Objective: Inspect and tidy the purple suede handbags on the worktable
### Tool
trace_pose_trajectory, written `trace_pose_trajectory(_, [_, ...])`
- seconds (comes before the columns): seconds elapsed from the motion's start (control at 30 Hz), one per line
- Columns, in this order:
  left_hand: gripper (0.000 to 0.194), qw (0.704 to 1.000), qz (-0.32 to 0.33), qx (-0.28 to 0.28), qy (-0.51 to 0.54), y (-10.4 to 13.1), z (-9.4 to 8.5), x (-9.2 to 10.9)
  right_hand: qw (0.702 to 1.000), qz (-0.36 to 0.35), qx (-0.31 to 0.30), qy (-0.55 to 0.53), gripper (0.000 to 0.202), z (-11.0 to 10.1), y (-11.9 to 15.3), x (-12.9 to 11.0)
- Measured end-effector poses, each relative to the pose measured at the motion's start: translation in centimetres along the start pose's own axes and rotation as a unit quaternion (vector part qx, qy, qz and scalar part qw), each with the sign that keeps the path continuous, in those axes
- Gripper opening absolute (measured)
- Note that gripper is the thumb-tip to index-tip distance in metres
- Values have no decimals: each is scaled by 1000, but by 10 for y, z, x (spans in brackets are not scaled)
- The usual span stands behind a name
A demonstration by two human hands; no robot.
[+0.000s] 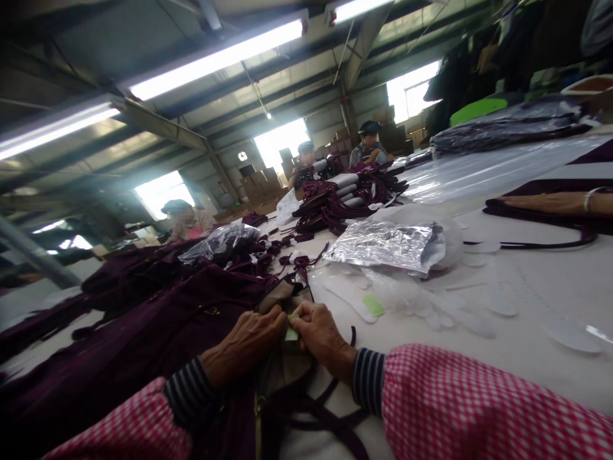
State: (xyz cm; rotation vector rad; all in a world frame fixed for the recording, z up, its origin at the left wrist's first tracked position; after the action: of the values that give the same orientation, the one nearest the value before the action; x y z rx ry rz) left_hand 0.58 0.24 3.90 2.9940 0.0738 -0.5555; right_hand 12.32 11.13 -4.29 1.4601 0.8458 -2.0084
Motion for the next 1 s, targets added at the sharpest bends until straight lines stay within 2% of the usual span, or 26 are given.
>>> trace_pose_trajectory(0.1, [22, 999, 35, 12, 7, 1, 1, -6, 1000, 10, 12, 10, 10, 1, -1, 0])
trace_pose_trajectory(0.17, [14, 998, 50, 3, 40, 1, -4, -10, 999, 20, 18, 26, 9, 2, -2, -1])
trace_pose_trajectory(0.23, [16, 994, 73, -17, 79, 4, -12, -10, 998, 28, 23, 45, 11, 2, -3, -1])
trace_pose_trajectory(0.33, [19, 980, 132, -51, 137, 18, -25, -7, 997, 32, 28, 59, 14, 3, -4, -2])
trace_pose_trajectory(0.4, [16, 974, 147, -65, 157, 33, -30, -7, 997, 33, 24, 61, 15, 4, -3, -2])
trace_pose_trajectory(0.47, [18, 976, 142, -59, 156, 47, -31, -11, 997, 32, 15, 68, 15, 4, -2, -3])
trace_pose_trajectory(0.53, [28, 980, 134, -47, 139, 58, -28, -14, 996, 32, 4, 80, 15, 3, 0, -5])
trace_pose_trajectory(0.6, [41, 985, 128, -35, 113, 62, -25, -15, 995, 31, -8, 92, 14, 3, 1, -6])
trace_pose_trajectory(0.67, [45, 989, 120, -32, 84, 60, -24, -13, 994, 31, -18, 100, 12, 2, 1, -6])
trace_pose_trajectory(0.83, [17, 993, 112, -22, 30, 48, -29, -6, 993, 24, -39, 112, 6, 0, -1, -5])
trace_pose_trajectory(1.0, [19, 996, 90, 22, 19, 53, -25, -14, 993, 31, -92, 68, 9, 0, 1, -7])
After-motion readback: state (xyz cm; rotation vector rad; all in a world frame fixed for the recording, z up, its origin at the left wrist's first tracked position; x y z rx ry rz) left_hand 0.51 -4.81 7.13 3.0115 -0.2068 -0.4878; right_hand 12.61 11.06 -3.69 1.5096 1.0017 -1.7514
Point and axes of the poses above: each hand's wrist, its own y-axis away from the middle knuckle, its own z-axis out of the palm, x = y × z, the point moved 1 cm from there along -y, towards the middle knuckle, and after that the axes turned 6 degrees about -z, right-handed, at the moved point
